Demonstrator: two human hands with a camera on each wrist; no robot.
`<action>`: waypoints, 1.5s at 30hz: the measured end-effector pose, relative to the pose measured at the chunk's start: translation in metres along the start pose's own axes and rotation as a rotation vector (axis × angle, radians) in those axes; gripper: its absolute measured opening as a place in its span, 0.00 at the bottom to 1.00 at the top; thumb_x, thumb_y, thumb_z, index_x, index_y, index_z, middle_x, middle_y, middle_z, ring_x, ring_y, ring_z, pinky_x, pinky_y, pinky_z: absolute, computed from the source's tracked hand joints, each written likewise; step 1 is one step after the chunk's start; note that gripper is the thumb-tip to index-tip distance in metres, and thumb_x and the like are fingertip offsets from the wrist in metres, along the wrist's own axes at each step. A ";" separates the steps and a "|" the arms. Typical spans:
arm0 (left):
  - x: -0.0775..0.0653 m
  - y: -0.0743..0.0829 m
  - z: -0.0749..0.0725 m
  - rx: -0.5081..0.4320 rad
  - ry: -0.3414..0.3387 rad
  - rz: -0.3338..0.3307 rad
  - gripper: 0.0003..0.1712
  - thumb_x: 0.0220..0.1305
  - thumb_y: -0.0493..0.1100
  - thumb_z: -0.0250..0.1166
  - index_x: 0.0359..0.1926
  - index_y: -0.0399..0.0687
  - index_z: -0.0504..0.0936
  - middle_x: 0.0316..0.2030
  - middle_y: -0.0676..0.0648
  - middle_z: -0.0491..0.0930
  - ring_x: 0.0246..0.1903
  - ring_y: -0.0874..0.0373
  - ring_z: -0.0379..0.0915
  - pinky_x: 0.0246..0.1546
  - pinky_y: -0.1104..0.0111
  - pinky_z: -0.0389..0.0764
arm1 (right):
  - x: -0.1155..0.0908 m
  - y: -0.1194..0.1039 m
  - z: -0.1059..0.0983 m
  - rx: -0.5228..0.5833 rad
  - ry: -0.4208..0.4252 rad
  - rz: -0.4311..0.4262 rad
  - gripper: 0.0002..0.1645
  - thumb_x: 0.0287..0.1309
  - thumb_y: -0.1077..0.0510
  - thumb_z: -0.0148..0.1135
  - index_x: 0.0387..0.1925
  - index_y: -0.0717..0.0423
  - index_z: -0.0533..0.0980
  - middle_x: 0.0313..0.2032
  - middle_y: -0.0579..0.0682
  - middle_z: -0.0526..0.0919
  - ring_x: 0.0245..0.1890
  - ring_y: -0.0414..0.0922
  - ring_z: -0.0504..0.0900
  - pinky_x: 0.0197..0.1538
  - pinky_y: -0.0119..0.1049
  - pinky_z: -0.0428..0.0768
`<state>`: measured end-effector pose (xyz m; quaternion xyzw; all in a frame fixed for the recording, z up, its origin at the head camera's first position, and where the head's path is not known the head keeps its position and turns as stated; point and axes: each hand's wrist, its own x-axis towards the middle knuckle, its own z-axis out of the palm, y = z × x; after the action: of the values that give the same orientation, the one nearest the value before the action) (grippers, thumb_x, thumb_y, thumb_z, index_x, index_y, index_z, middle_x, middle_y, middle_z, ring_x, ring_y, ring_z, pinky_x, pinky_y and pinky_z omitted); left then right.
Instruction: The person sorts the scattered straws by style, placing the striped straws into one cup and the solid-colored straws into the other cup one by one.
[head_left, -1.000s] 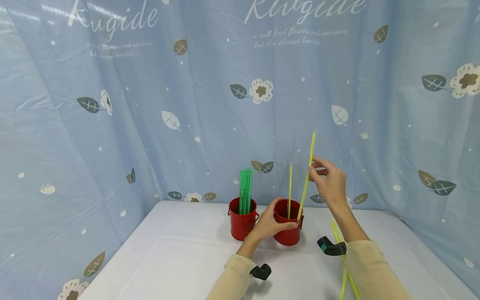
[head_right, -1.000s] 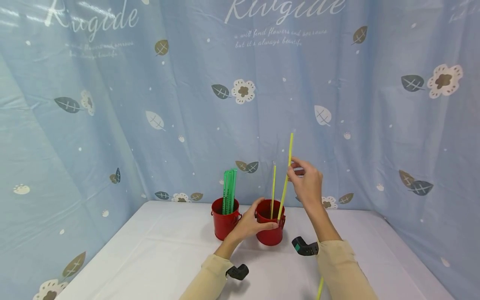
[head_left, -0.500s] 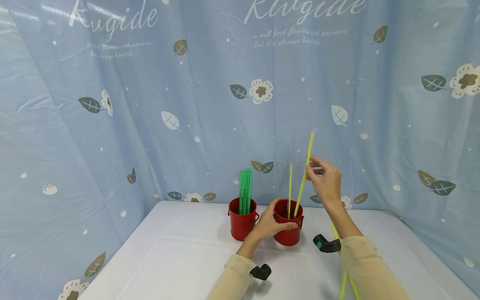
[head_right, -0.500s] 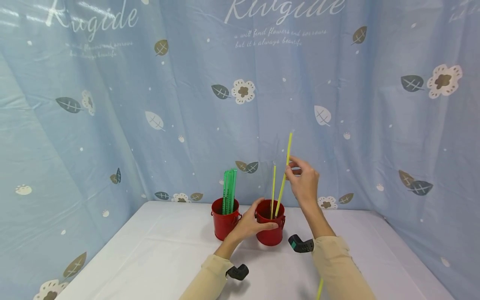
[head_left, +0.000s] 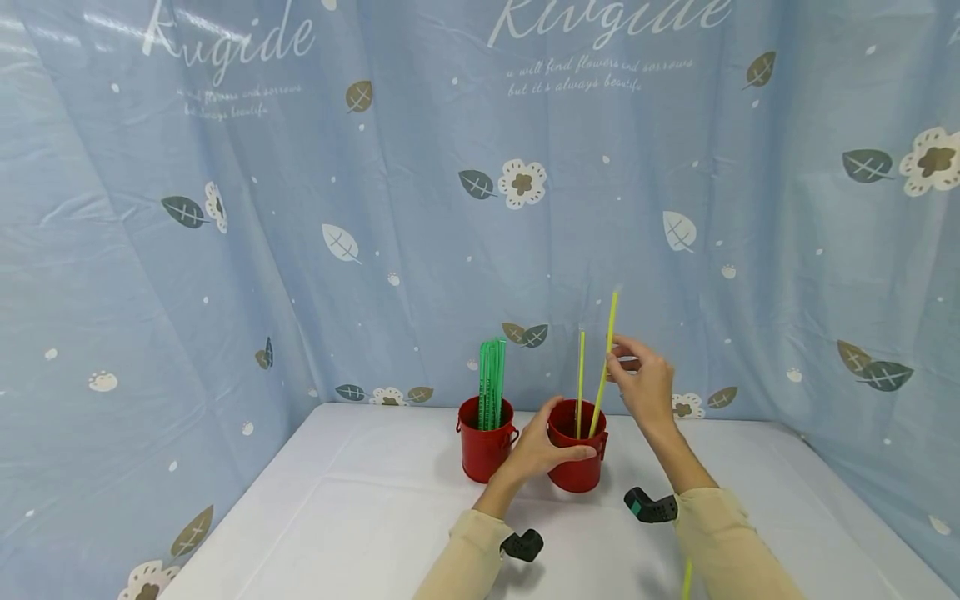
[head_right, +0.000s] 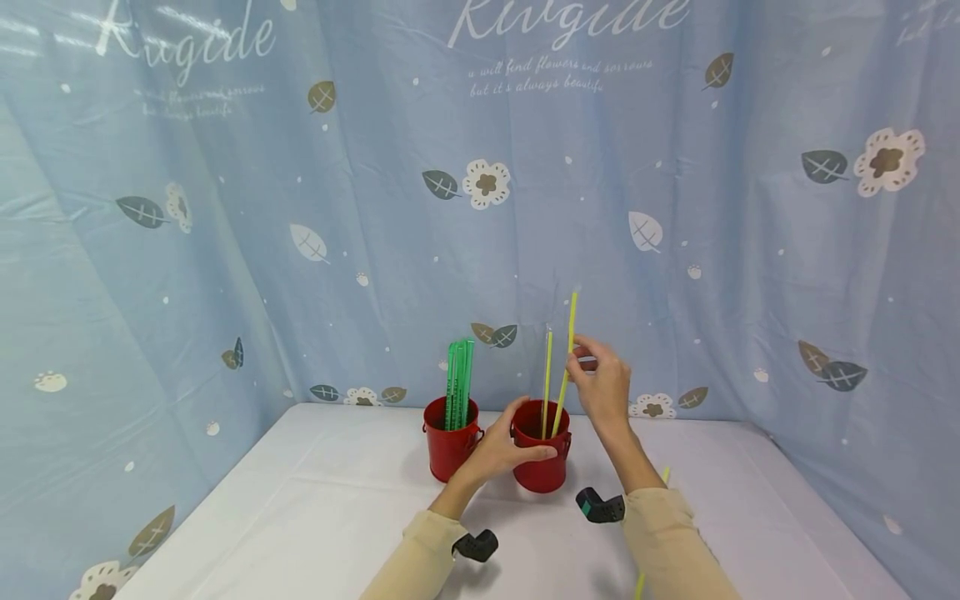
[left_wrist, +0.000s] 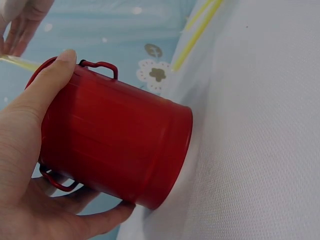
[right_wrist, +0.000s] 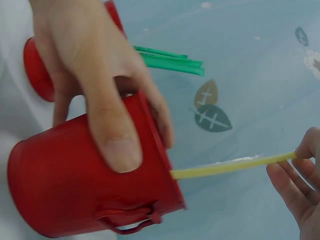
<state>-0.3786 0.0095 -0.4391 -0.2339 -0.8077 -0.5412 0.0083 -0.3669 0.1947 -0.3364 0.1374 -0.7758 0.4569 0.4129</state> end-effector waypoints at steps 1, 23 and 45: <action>0.000 0.000 0.000 0.000 0.000 -0.003 0.55 0.50 0.61 0.74 0.74 0.62 0.55 0.64 0.55 0.70 0.63 0.56 0.68 0.54 0.60 0.82 | -0.002 0.002 0.001 -0.004 -0.006 0.006 0.19 0.61 0.66 0.62 0.54 0.64 0.79 0.37 0.62 0.85 0.32 0.58 0.88 0.27 0.18 0.80; 0.000 -0.002 0.001 0.015 0.003 0.001 0.55 0.50 0.63 0.74 0.75 0.62 0.54 0.65 0.55 0.70 0.62 0.58 0.69 0.55 0.62 0.81 | -0.027 0.027 0.019 -0.050 -0.106 0.095 0.19 0.61 0.66 0.63 0.54 0.64 0.78 0.37 0.62 0.85 0.33 0.57 0.88 0.28 0.27 0.84; 0.001 -0.003 0.001 0.046 0.013 0.000 0.56 0.50 0.64 0.73 0.75 0.62 0.54 0.65 0.56 0.70 0.62 0.58 0.68 0.55 0.62 0.81 | -0.034 0.028 0.021 -0.102 -0.160 0.133 0.21 0.61 0.62 0.64 0.56 0.59 0.77 0.38 0.59 0.87 0.32 0.54 0.89 0.27 0.29 0.84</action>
<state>-0.3805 0.0099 -0.4413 -0.2303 -0.8200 -0.5237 0.0189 -0.3731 0.1868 -0.3841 0.1003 -0.8359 0.4308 0.3249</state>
